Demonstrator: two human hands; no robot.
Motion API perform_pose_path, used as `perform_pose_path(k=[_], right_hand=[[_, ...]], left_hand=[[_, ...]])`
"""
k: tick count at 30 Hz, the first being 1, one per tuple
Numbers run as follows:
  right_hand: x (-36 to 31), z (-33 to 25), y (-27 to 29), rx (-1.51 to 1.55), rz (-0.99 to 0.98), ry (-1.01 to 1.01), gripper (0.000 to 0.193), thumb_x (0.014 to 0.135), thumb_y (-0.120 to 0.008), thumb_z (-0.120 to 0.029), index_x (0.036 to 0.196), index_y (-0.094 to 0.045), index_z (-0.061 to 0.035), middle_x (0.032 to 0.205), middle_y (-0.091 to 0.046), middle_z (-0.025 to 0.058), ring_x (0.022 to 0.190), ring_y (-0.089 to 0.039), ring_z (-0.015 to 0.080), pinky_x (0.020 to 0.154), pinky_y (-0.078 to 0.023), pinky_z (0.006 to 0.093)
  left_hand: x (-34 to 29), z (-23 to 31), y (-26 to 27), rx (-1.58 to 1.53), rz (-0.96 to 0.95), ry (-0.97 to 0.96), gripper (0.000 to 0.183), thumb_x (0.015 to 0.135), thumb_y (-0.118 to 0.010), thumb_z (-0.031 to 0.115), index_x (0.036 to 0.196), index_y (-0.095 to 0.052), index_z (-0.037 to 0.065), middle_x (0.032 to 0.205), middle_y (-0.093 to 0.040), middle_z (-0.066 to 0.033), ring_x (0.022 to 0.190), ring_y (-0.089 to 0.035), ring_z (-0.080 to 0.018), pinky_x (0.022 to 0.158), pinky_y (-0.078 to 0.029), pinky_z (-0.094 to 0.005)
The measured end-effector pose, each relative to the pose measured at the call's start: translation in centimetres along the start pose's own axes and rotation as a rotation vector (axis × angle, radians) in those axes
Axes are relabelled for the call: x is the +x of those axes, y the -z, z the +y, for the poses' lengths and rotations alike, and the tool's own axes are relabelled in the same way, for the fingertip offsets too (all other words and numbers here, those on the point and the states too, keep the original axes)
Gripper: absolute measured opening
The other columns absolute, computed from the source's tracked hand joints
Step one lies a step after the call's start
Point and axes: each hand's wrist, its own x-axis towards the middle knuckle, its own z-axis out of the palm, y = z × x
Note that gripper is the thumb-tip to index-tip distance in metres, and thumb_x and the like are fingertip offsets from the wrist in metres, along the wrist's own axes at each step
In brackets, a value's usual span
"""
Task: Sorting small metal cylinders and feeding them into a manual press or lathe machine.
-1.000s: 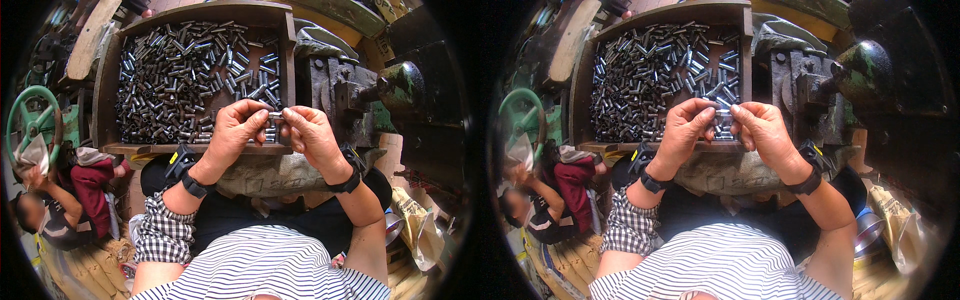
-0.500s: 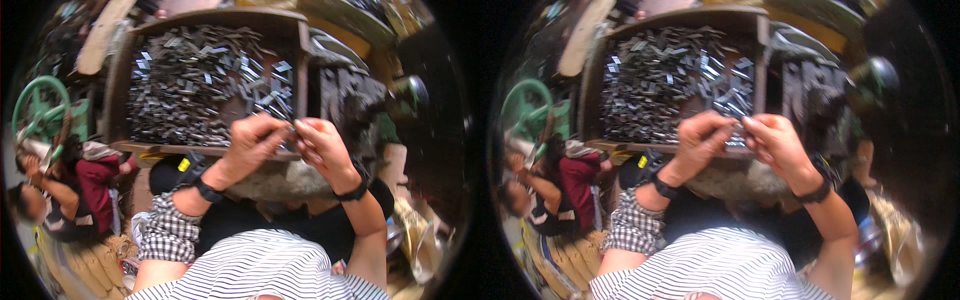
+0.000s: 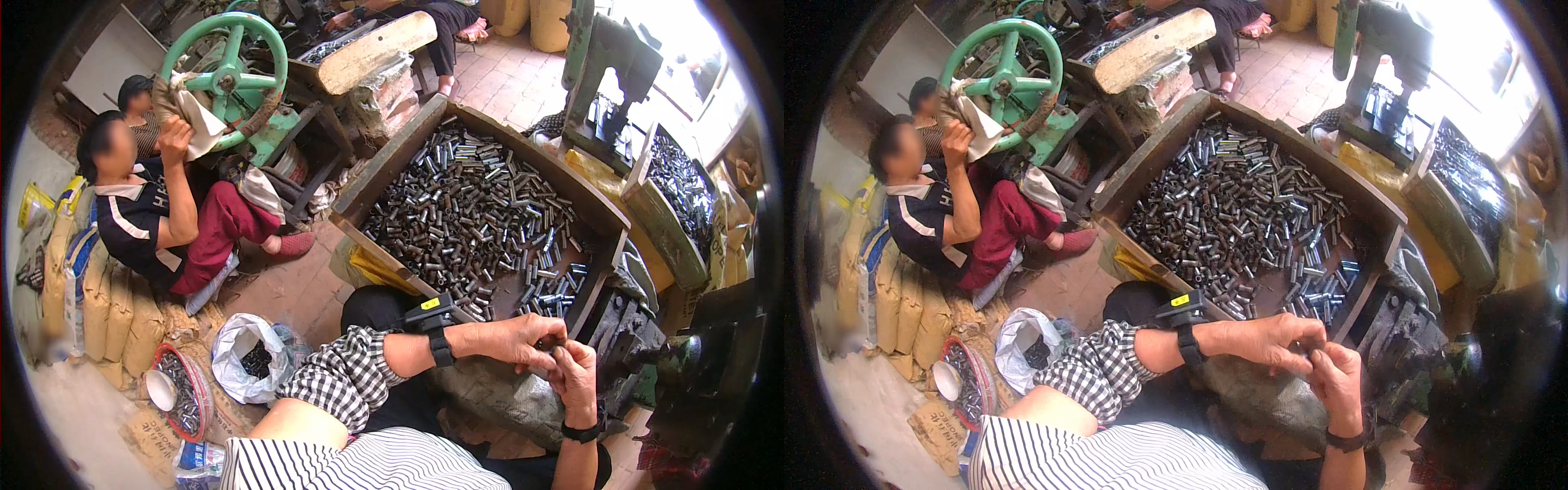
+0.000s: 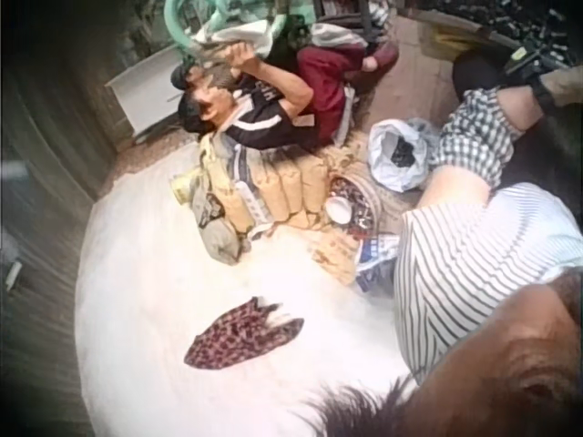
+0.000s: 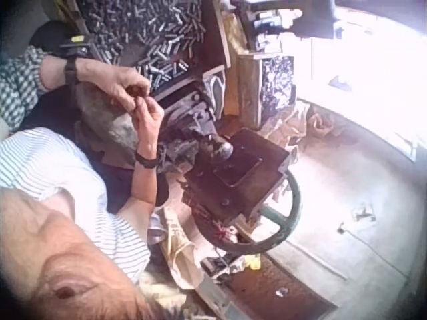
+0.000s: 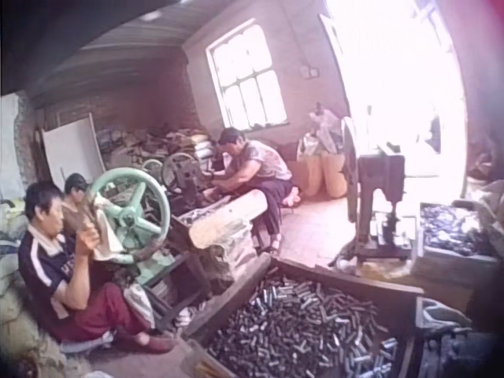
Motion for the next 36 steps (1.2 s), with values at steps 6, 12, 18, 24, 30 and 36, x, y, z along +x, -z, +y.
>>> perform_pose_path(k=[6, 12, 18, 24, 30, 36], right_hand=[[3.3, -0.7, 0.2, -0.128, 0.043, 0.007, 0.037, 0.092, -0.054, -0.033, 0.07, -0.056, -0.0043, 0.054, -0.052, -0.0018, 0.038, -0.041, 0.0039, 0.033, -0.028, 0.0204], [6.5, -1.1, 2.0, -1.573, 0.452, 0.744, 0.004, 0.074, -0.061, -0.009, 0.077, -0.06, -0.0061, 0.079, -0.058, 0.0085, 0.075, -0.058, 0.0263, 0.062, -0.045, 0.035], [7.6, 0.2, 0.8, -1.889, 0.378, 0.65, 0.005, 0.067, -0.059, -0.008, 0.07, -0.062, -0.0071, 0.079, -0.059, 0.0082, 0.084, -0.054, 0.0245, 0.081, -0.036, 0.0403], [8.0, -0.1, 0.9, -1.829, 0.35, 0.647, 0.007, 0.067, -0.062, -0.009, 0.073, -0.06, -0.006, 0.08, -0.06, 0.0093, 0.078, -0.059, 0.0251, 0.078, -0.038, 0.0395], [4.2, 0.4, 1.8, -1.176, 0.467, 0.634, 0.019, 0.075, -0.068, -0.009, 0.088, -0.056, -0.0012, 0.082, -0.06, 0.0145, 0.066, -0.063, 0.0311, 0.055, -0.05, 0.0345], [1.8, 0.9, 1.1, -0.922, 0.364, 0.529, 0.021, 0.072, -0.07, -0.002, 0.088, -0.057, 0.0014, 0.077, -0.06, 0.0143, 0.065, -0.063, 0.0263, 0.057, -0.05, 0.0309]], left_hand=[[0.8, -3.2, 2.0, 0.615, 0.411, -0.361, 0.029, 0.082, -0.061, 0.01, 0.108, -0.053, 0.001, 0.089, -0.062, -0.0165, 0.077, -0.065, -0.0297, 0.062, -0.05, -0.036], [0.2, -2.1, 5.4, -0.531, 0.632, 0.194, 0.025, 0.085, -0.048, 0.012, 0.107, -0.044, 0.001, 0.082, -0.058, -0.0077, 0.06, -0.061, -0.013, 0.041, -0.048, -0.0181], [1.5, -3.2, 4.3, 0.878, 0.485, -0.239, 0.025, 0.072, -0.061, 0.004, 0.097, -0.057, 0.002, 0.079, -0.059, -0.0137, 0.068, -0.062, -0.0267, 0.057, -0.049, -0.0347], [1.4, -3.8, 3.4, 1.217, 0.241, -0.011, 0.018, 0.073, -0.066, 0.009, 0.088, -0.056, 0.005, 0.082, -0.056, -0.0147, 0.074, -0.062, -0.0327, 0.061, -0.051, -0.0412], [1.4, -4.3, 3.7, 1.32, 0.262, 0.068, 0.017, 0.079, -0.064, 0.017, 0.085, -0.055, 0.004, 0.073, -0.059, -0.0136, 0.07, -0.062, -0.0335, 0.062, -0.051, -0.0407], [1.6, -4.4, 3.4, 1.285, 0.234, 0.137, 0.018, 0.079, -0.064, 0.017, 0.086, -0.054, 0.004, 0.074, -0.06, -0.0148, 0.072, -0.062, -0.0337, 0.062, -0.051, -0.0417]])
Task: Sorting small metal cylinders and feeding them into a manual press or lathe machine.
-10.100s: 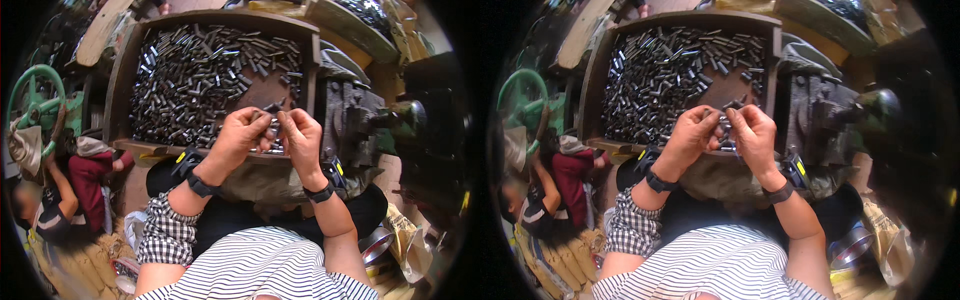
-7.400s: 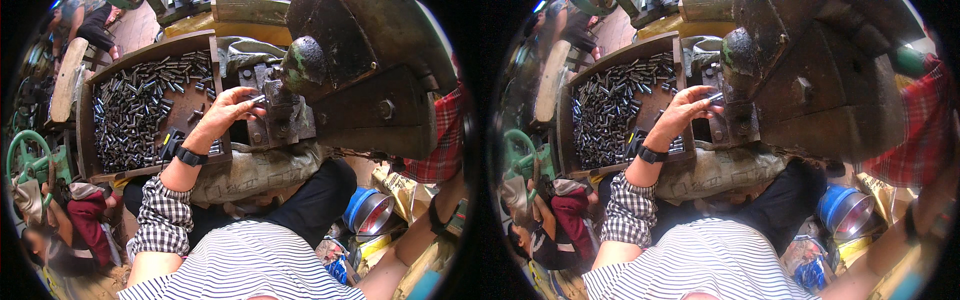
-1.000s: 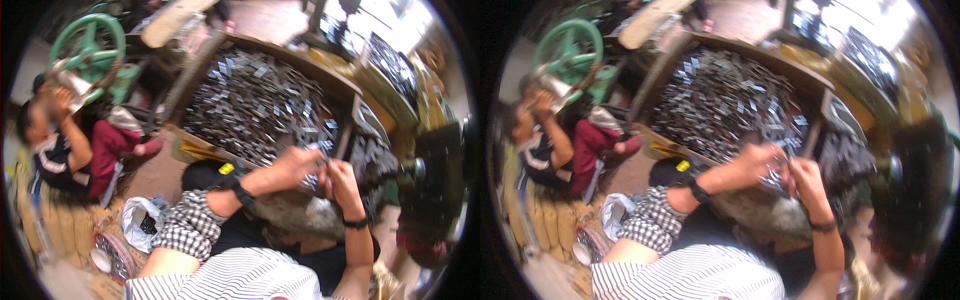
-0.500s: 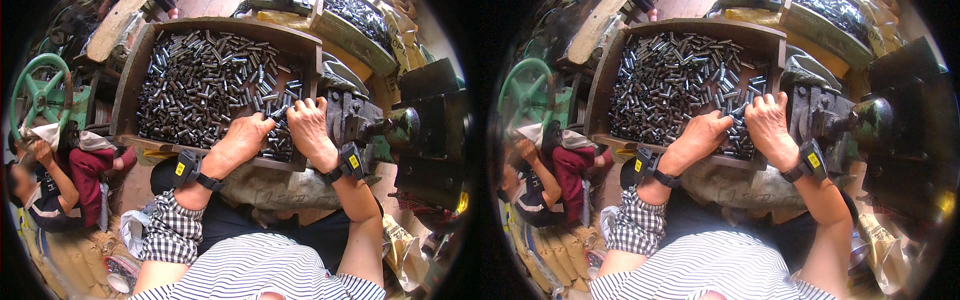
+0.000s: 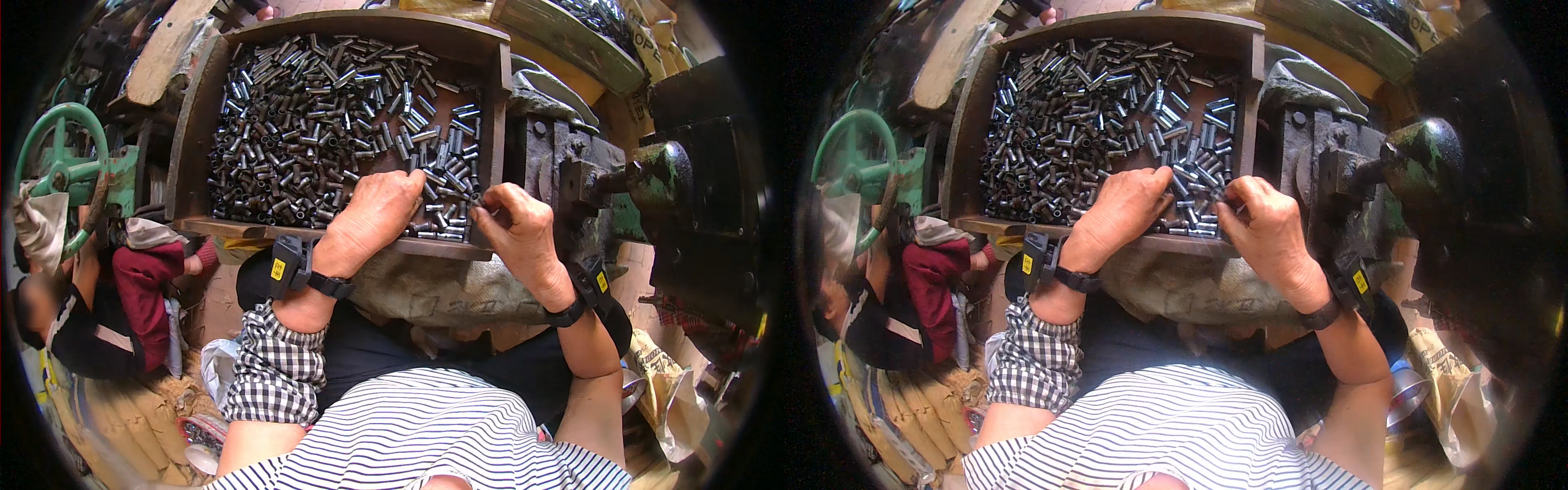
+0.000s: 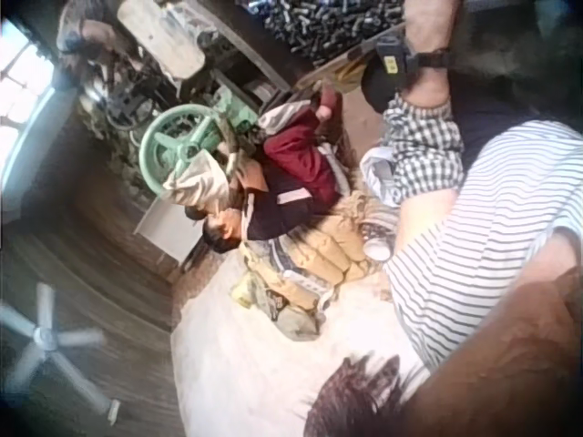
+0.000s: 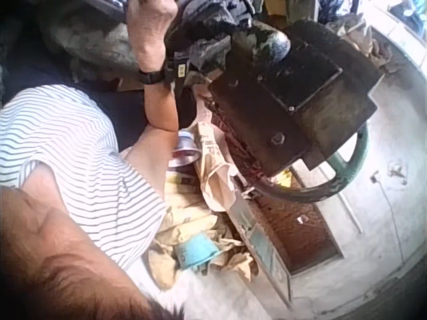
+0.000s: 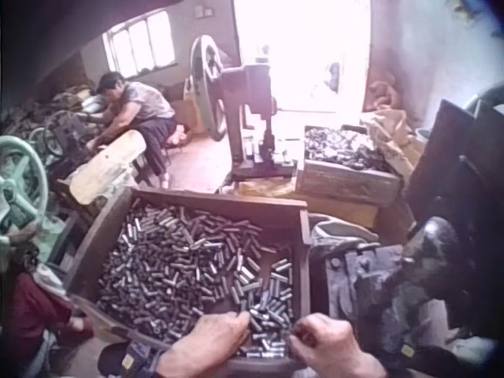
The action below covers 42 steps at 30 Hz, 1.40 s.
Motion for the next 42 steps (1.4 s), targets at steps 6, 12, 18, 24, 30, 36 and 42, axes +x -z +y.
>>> perform_pose_path(k=[6, 12, 18, 24, 30, 36, 42], right_hand=[[-0.3, 0.1, -0.7, 0.294, -0.061, -0.177, 0.022, 0.072, -0.066, 0.002, 0.091, -0.056, 0.004, 0.078, -0.061, 0.0126, 0.065, -0.061, 0.0151, 0.058, -0.049, 0.0265], [-0.5, 0.8, -0.3, 0.775, -0.159, -0.432, 0.015, 0.079, -0.063, -0.001, 0.092, -0.058, 0.0037, 0.075, -0.061, 0.0044, 0.059, -0.058, 0.0076, 0.053, -0.047, 0.0207], [-0.8, 0.6, 0.3, 0.905, -0.134, -0.457, 0.016, 0.09, -0.058, -0.013, 0.095, -0.06, 0.0029, 0.07, -0.062, 0.005, 0.052, -0.058, 0.0069, 0.044, -0.045, 0.0166], [-0.9, 1.2, -0.2, 0.996, -0.092, -0.484, 0.02, 0.091, -0.057, -0.017, 0.096, -0.057, 0.0027, 0.071, -0.063, 0.0082, 0.049, -0.06, 0.0096, 0.04, -0.044, 0.0173], [-0.8, 1.6, -0.7, 1.02, -0.049, -0.506, 0.019, 0.092, -0.057, -0.017, 0.094, -0.055, 0.0012, 0.071, -0.064, 0.0088, 0.049, -0.06, 0.0095, 0.04, -0.045, 0.0176], [-0.7, 1.1, -0.6, 1.106, -0.01, -0.59, 0.018, 0.091, -0.059, -0.016, 0.093, -0.053, 0.001, 0.07, -0.064, 0.0094, 0.048, -0.059, 0.0086, 0.04, -0.046, 0.0176], [-0.7, 1.2, -0.3, 1.2, -0.006, -0.652, 0.015, 0.088, -0.062, -0.012, 0.09, -0.053, -0.0006, 0.069, -0.064, 0.0094, 0.043, -0.054, 0.0068, 0.038, -0.043, 0.0171]], left_hand=[[0.5, 0.7, 0.2, -0.012, 0.038, 0.017, 0.019, 0.074, -0.065, 0.013, 0.085, -0.055, 0.002, 0.073, -0.061, -0.0173, 0.071, -0.062, -0.035, 0.062, -0.051, -0.0411], [0.5, 2.3, 1.3, -1.151, -0.138, 0.362, 0.013, 0.077, -0.06, 0.008, 0.088, -0.057, 0.002, 0.062, -0.058, -0.004, 0.045, -0.052, -0.0105, 0.041, -0.041, -0.0213], [0.1, 2.2, 0.7, -1.698, -0.158, 0.358, 0.011, 0.088, -0.051, 0.009, 0.093, -0.059, 0.002, 0.066, -0.058, -0.003, 0.048, -0.055, -0.0075, 0.042, -0.047, -0.0184], [0.4, 2.8, 0.5, -1.782, -0.115, 0.449, 0.015, 0.088, -0.058, 0.011, 0.099, -0.059, 0.001, 0.071, -0.059, -0.005, 0.052, -0.059, -0.01, 0.045, -0.049, -0.0193], [0.2, 3.2, 0.2, -1.819, -0.122, 0.399, 0.017, 0.089, -0.059, 0.012, 0.102, -0.058, 0.002, 0.073, -0.06, -0.0051, 0.054, -0.061, -0.0113, 0.045, -0.05, -0.0189], [-0.1, 4.1, -0.3, -1.773, -0.023, 0.399, 0.018, 0.091, -0.058, 0.015, 0.101, -0.057, 0.001, 0.071, -0.06, -0.0047, 0.053, -0.061, -0.0115, 0.043, -0.048, -0.0194], [-0.5, 4.7, -0.4, -1.735, -0.01, 0.378, 0.018, 0.092, -0.057, 0.017, 0.1, -0.056, 0.001, 0.07, -0.06, -0.0054, 0.05, -0.059, -0.0112, 0.043, -0.048, -0.0197]])
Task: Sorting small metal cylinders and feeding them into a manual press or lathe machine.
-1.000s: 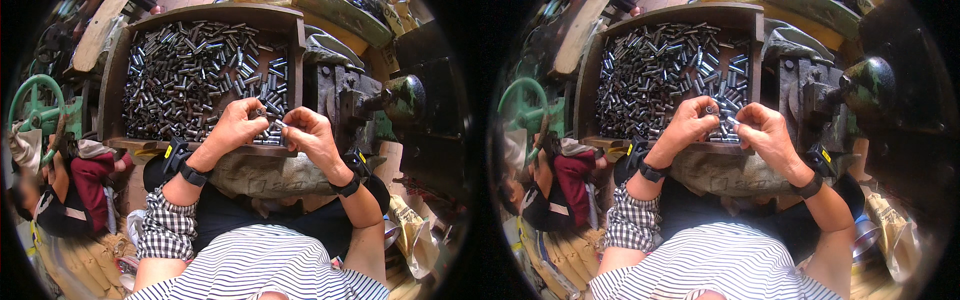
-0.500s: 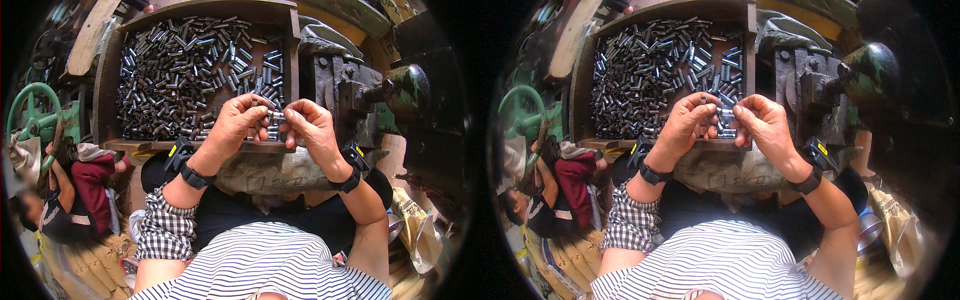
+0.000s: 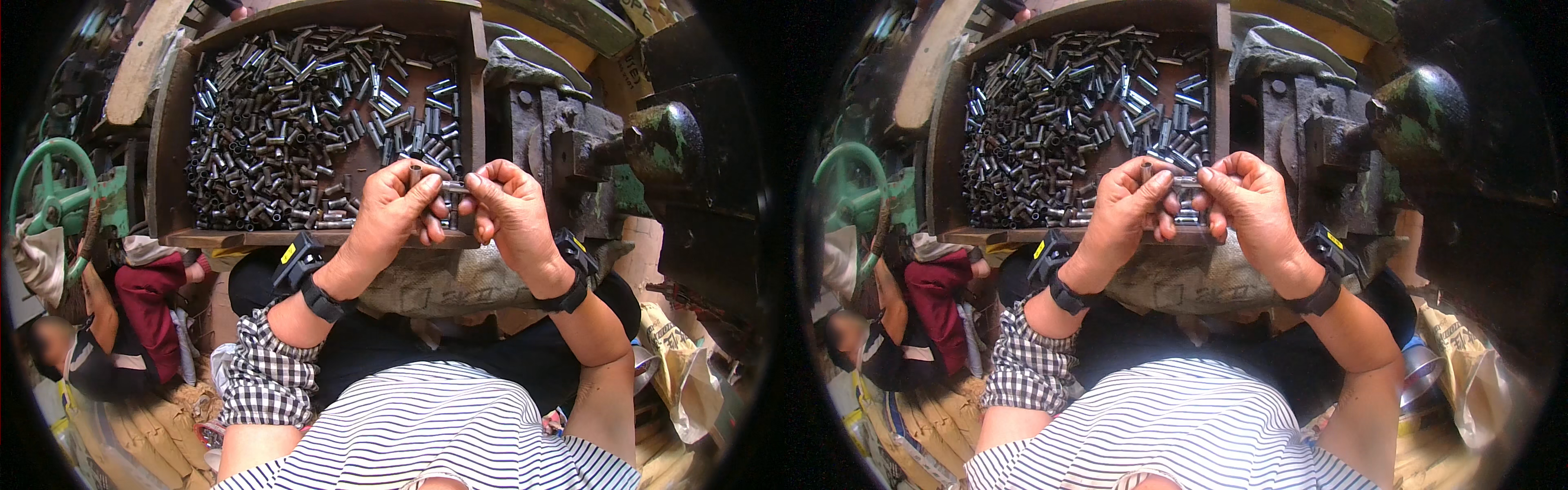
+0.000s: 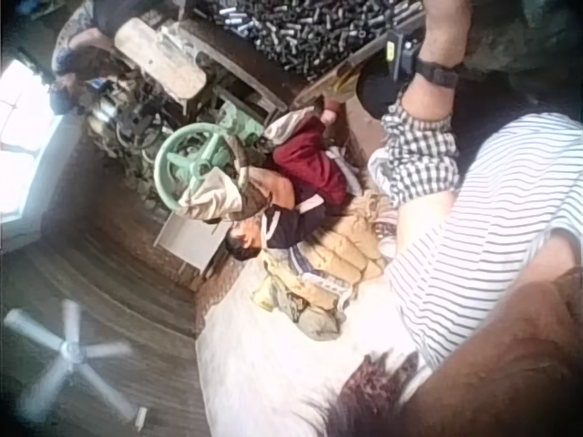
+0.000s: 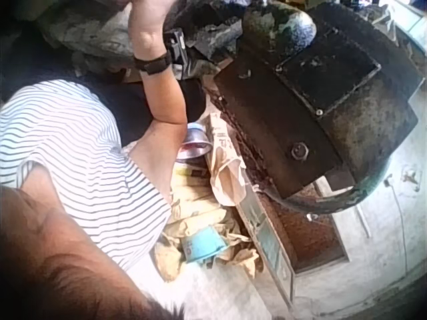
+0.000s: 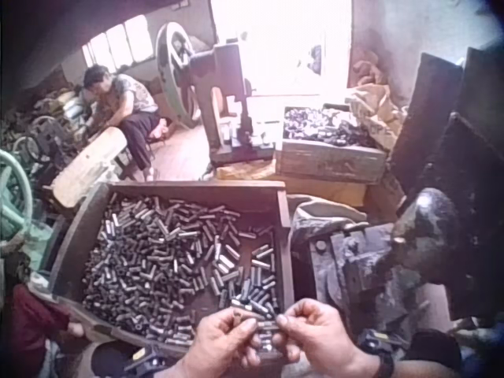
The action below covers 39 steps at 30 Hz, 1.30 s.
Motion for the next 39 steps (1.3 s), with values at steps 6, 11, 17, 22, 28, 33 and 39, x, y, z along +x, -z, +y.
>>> perform_pose_path(k=[6, 11, 17, 22, 28, 33, 39], right_hand=[[0.0, 0.2, 0.0, 0.069, -0.013, 0.028, 0.014, 0.088, -0.062, -0.012, 0.089, -0.053, -0.0024, 0.068, -0.064, 0.0095, 0.04, -0.052, 0.0057, 0.036, -0.041, 0.0171], [-0.2, -0.9, 0.1, 0.125, -0.053, -0.035, 0.014, 0.087, -0.063, -0.012, 0.089, -0.053, -0.0025, 0.067, -0.064, 0.0096, 0.04, -0.051, 0.0051, 0.036, -0.04, 0.0167], [-0.2, -1.1, 0.5, 0.141, -0.116, -0.047, 0.012, 0.087, -0.063, -0.01, 0.088, -0.053, -0.003, 0.067, -0.064, 0.0092, 0.039, -0.049, 0.0043, 0.036, -0.038, 0.0158], [-0.6, -1.6, 0.2, 0.094, -0.118, -0.074, 0.012, 0.087, -0.063, -0.011, 0.086, -0.053, -0.0035, 0.065, -0.063, 0.0084, 0.038, -0.047, 0.0036, 0.035, -0.035, 0.0152], [-0.2, -1.8, 1.3, 0.137, -0.222, -0.177, 0.011, 0.088, -0.062, -0.012, 0.086, -0.054, -0.0042, 0.063, -0.062, 0.0077, 0.035, -0.042, 0.0028, 0.033, -0.03, 0.0156], [-0.3, -2.2, 0.8, 0.107, -0.29, -0.104, 0.012, 0.088, -0.062, -0.012, 0.086, -0.054, -0.0031, 0.064, -0.062, 0.0083, 0.035, -0.043, 0.0031, 0.032, -0.03, 0.0152], [-0.3, -2.0, 0.6, 0.014, -0.288, -0.05, 0.013, 0.089, -0.061, -0.011, 0.084, -0.052, -0.0027, 0.062, -0.06, 0.0085, 0.036, -0.045, 0.0045, 0.031, -0.031, 0.0156]], left_hand=[[-0.1, -0.3, -0.6, -0.035, 0.03, -0.061, 0.018, 0.093, -0.054, 0.016, 0.101, -0.055, 0.0, 0.07, -0.06, -0.0042, 0.05, -0.059, -0.0092, 0.042, -0.047, -0.0193], [-0.8, 0.1, -1.4, 0.374, 0.018, -0.28, 0.018, 0.092, -0.055, 0.013, 0.103, -0.056, -0.001, 0.073, -0.061, -0.0055, 0.054, -0.059, -0.007, 0.047, -0.048, -0.0199], [-0.4, -1.3, -1.0, 0.549, 0.002, -0.43, 0.02, 0.093, -0.053, 0.011, 0.108, -0.055, -0.002, 0.073, -0.063, -0.0078, 0.054, -0.06, -0.0097, 0.047, -0.048, -0.0211], [-0.9, -0.5, -1.6, 0.792, -0.076, -0.442, 0.026, 0.093, -0.051, 0.009, 0.116, -0.051, -0.002, 0.074, -0.062, -0.0085, 0.053, -0.061, -0.0111, 0.048, -0.048, -0.0235], [-0.8, 0.7, -1.1, 0.832, -0.258, -0.43, 0.041, 0.094, -0.05, 0.012, 0.132, -0.041, -0.001, 0.079, -0.063, -0.01, 0.06, -0.063, -0.0121, 0.05, -0.049, -0.0214], [-0.5, 1.4, -0.1, 0.098, -0.384, 0.049, 0.051, 0.095, -0.051, 0.019, 0.138, -0.031, 0.0, 0.083, -0.064, -0.0104, 0.065, -0.066, -0.0144, 0.052, -0.051, -0.0202], [-0.2, 1.1, -0.9, 0.03, -0.359, 0.086, 0.056, 0.092, -0.056, 0.021, 0.138, -0.031, 0.001, 0.081, -0.064, -0.0104, 0.059, -0.064, -0.0134, 0.045, -0.047, -0.0169]])
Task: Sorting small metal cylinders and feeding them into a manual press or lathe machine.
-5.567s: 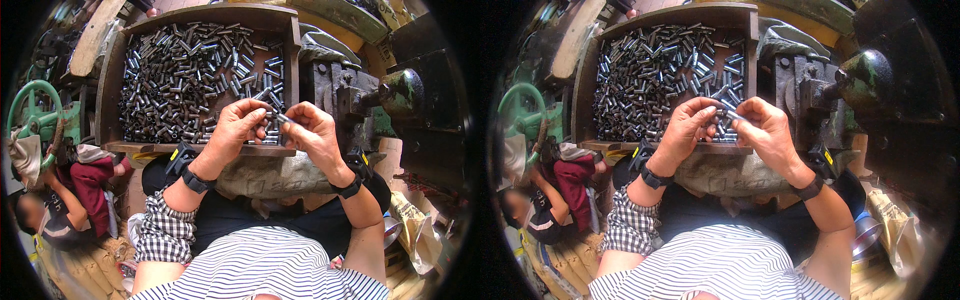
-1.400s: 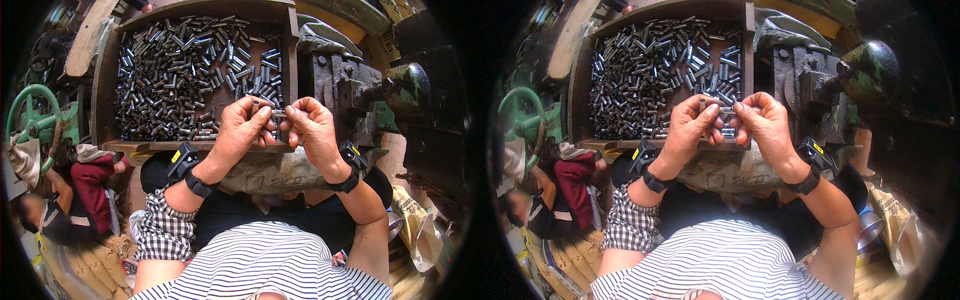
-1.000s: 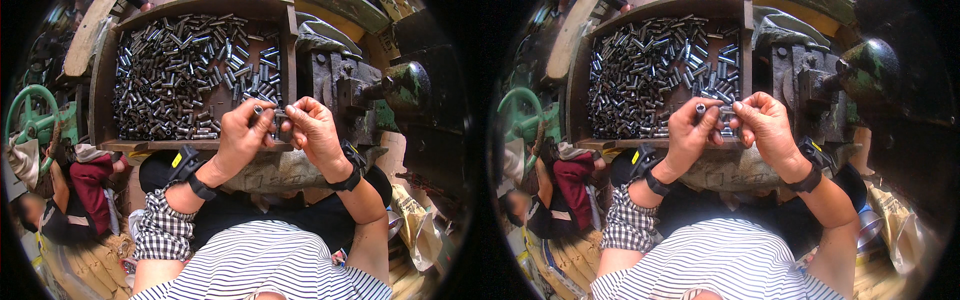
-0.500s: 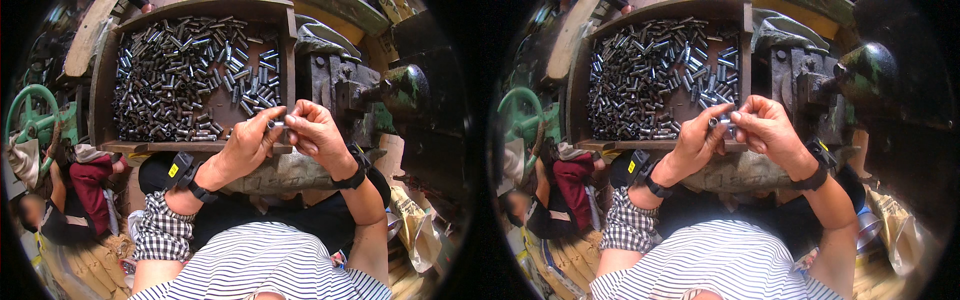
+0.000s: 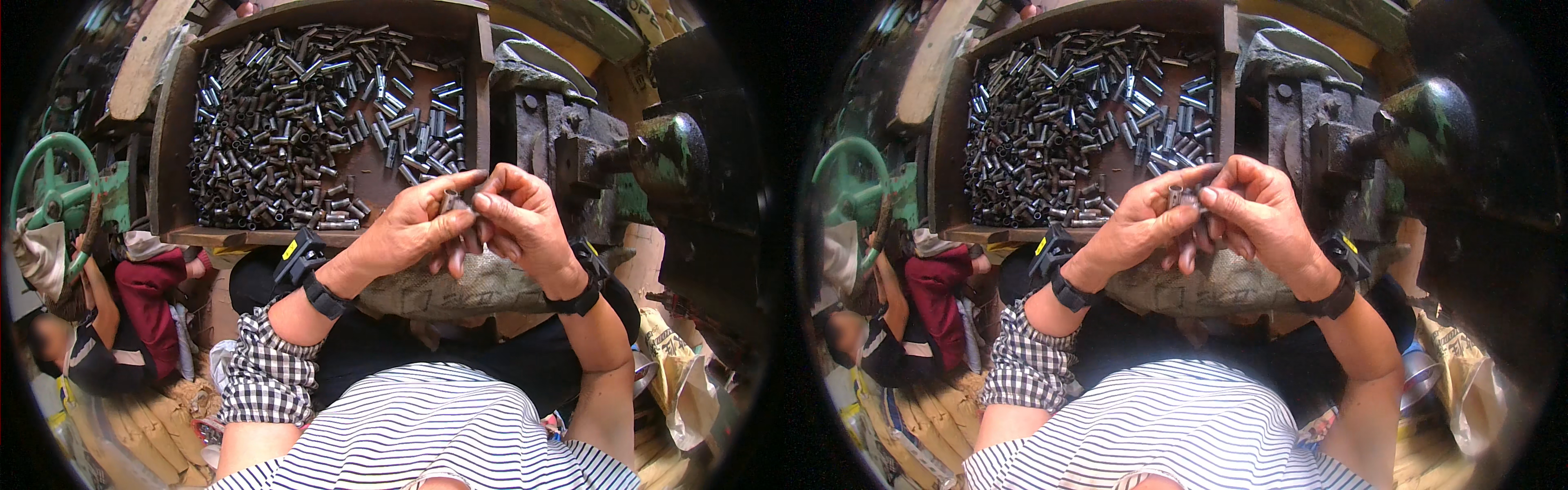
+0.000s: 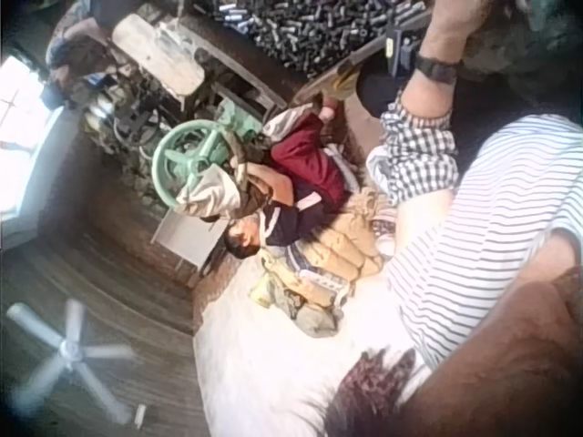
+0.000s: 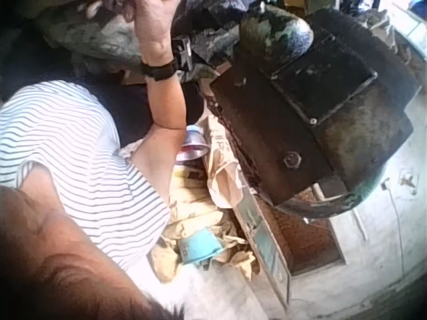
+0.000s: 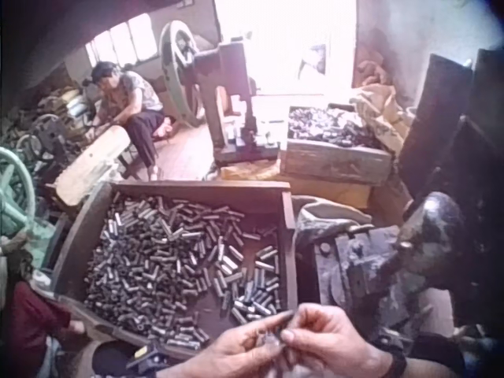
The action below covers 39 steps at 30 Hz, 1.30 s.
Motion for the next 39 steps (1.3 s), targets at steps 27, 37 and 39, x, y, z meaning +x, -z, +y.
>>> perform_pose_path(k=[27, 37, 39], right_hand=[[-29.0, -13.3, 2.3, -2.241, 1.492, 0.951, 0.037, 0.089, -0.043, -0.006, 0.123, -0.044, 0.0089, 0.126, -0.049, 0.0213, 0.108, -0.053, 0.0305, 0.098, -0.038, 0.0386], [-26.3, -11.7, 10.4, -1.253, 1.457, 1.188, 0.052, 0.085, -0.065, -0.016, 0.128, -0.043, 0.0046, 0.124, -0.051, 0.0128, 0.109, -0.052, 0.0214, 0.091, -0.045, 0.0354], [-27.3, -13.2, 9.5, -1.278, 1.434, 1.056, 0.044, 0.086, -0.062, -0.015, 0.123, -0.05, 0.0052, 0.121, -0.054, 0.0137, 0.106, -0.053, 0.0213, 0.091, -0.045, 0.0353]], left_hand=[[7.4, 0.5, -6.6, 0.142, 0.312, -0.106, 0.019, 0.085, -0.063, 0.009, 0.098, -0.057, -0.004, 0.079, -0.063, -0.0087, 0.066, -0.065, -0.0155, 0.055, -0.053, -0.024], [12.1, -0.8, -4.6, 0.192, 0.422, -0.107, 0.016, 0.087, -0.061, 0.009, 0.096, -0.057, -0.003, 0.079, -0.064, -0.0095, 0.065, -0.066, -0.0158, 0.055, -0.054, -0.0235], [12.3, -1.0, -4.2, 0.187, 0.405, -0.083, 0.016, 0.086, -0.061, 0.01, 0.095, -0.056, -0.003, 0.079, -0.064, -0.0096, 0.064, -0.066, -0.0159, 0.056, -0.054, -0.0238]])
